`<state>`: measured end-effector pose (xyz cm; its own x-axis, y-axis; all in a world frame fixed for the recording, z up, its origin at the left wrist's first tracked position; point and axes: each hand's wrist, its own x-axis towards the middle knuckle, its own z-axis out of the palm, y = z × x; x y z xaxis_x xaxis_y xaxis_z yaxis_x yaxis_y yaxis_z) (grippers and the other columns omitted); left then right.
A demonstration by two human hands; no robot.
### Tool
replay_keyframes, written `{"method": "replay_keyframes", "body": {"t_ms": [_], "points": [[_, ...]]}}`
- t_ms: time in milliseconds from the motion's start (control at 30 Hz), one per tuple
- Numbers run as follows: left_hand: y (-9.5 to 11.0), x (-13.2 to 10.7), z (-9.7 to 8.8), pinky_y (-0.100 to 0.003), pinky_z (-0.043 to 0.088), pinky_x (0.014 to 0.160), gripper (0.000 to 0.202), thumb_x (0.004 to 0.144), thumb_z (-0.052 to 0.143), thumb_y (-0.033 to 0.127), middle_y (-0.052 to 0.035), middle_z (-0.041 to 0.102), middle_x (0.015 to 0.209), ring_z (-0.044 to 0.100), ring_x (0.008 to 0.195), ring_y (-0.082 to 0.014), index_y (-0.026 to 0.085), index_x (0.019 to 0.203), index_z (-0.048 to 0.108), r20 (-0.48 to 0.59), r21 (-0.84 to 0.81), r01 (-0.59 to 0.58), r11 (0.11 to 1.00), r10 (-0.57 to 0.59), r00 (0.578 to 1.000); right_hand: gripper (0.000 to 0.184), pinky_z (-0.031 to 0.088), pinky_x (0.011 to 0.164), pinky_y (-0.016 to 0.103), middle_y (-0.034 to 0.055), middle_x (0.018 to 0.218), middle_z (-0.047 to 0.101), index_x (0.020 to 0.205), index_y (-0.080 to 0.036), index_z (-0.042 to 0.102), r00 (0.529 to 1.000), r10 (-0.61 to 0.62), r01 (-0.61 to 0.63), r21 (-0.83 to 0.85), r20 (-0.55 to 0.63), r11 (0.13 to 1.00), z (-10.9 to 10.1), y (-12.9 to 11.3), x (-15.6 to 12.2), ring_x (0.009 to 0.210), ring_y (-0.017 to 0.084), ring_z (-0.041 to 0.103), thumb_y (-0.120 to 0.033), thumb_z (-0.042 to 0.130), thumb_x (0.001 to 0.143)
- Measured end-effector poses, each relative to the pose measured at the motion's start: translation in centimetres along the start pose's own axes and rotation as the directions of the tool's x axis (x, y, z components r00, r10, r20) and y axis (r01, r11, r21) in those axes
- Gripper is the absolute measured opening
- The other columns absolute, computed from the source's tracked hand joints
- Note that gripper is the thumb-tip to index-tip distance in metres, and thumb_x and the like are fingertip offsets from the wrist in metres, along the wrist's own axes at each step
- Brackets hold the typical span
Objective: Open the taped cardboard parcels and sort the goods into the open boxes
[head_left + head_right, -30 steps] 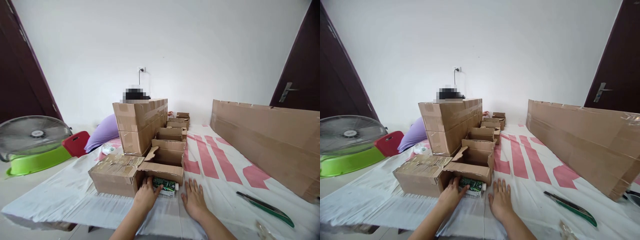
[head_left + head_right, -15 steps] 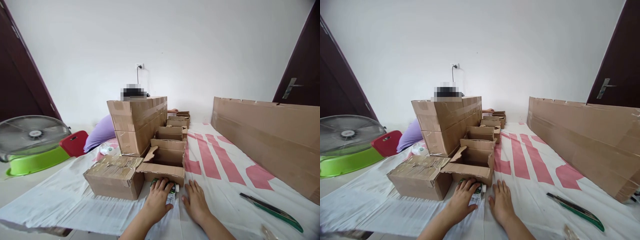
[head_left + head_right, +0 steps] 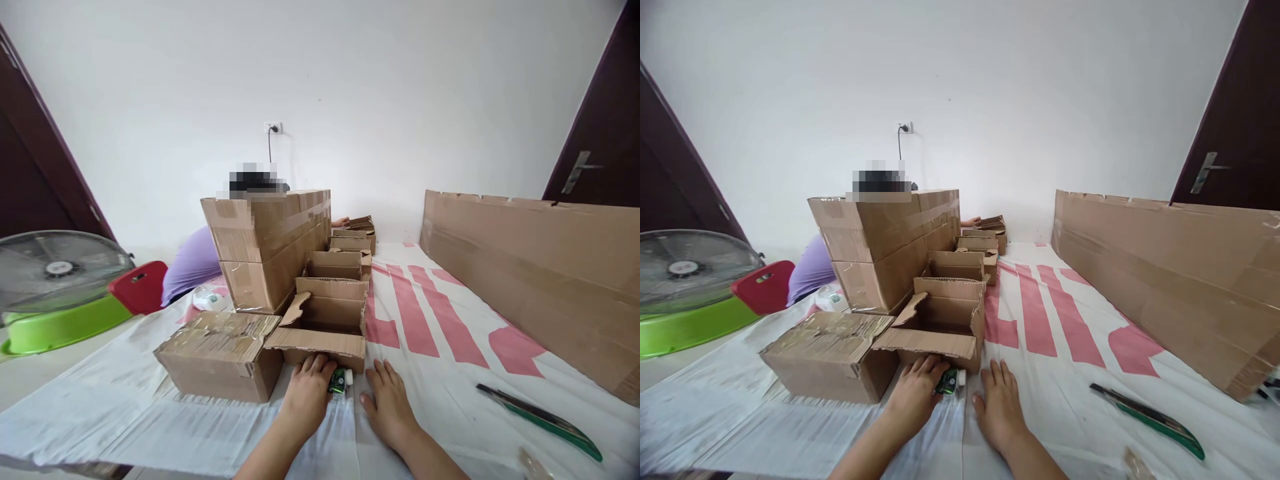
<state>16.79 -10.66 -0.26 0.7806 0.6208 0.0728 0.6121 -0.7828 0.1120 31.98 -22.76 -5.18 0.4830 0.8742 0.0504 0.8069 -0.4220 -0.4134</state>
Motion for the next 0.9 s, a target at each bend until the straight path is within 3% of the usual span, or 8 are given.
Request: {"method": "replay_keyframes", "body": {"t_ms": [233,600,900], "points": [[0.18,0.4,-0.01,-0.041,0.035,0.102,0.052,0.078,0.058,0.015,-0.0086,0.053,0.139,0.05,0.124,-0.0285,0.025,0.129,0.056,0.011,0.032,0.098,0.995,-0.098,0.995,0.053,0.021,0.118,0.046,0.0103,0.155,0.036,0.136,-0.016,0.055,1.0,-0.01,0.01,0.012,-0.009,1.0,0.21,0.34,0.14,0.146,0.032,0.023,-0.029,0.05,0.085],[-0.09,0.48,0.63,-0.039,0.034,0.101,0.053,0.075,0.065,0.017,-0.0082,0.053,0.137,0.049,0.125,-0.0284,0.025,0.127,0.057,-0.012,0.02,0.095,0.995,-0.095,0.995,0.052,0.021,0.117,0.047,0.011,0.155,0.037,0.136,-0.016,0.055,1.0,-0.022,0.022,0.019,-0.001,1.0,0.22,0.44,0.14,0.146,0.033,0.023,-0.029,0.049,0.086],[0.32,0.46,0.31,-0.041,0.033,0.1,0.052,0.075,0.066,0.017,-0.01,0.058,0.133,0.051,0.122,-0.0294,0.02,0.126,0.058,-0.031,0.024,0.168,0.985,-0.168,0.985,0.045,0.023,0.117,0.044,0.0116,0.151,0.042,0.128,-0.016,0.061,0.999,-0.038,0.04,0.056,-0.036,0.998,0.39,0.75,0.11,0.144,0.031,0.028,-0.026,0.052,0.085]]}}
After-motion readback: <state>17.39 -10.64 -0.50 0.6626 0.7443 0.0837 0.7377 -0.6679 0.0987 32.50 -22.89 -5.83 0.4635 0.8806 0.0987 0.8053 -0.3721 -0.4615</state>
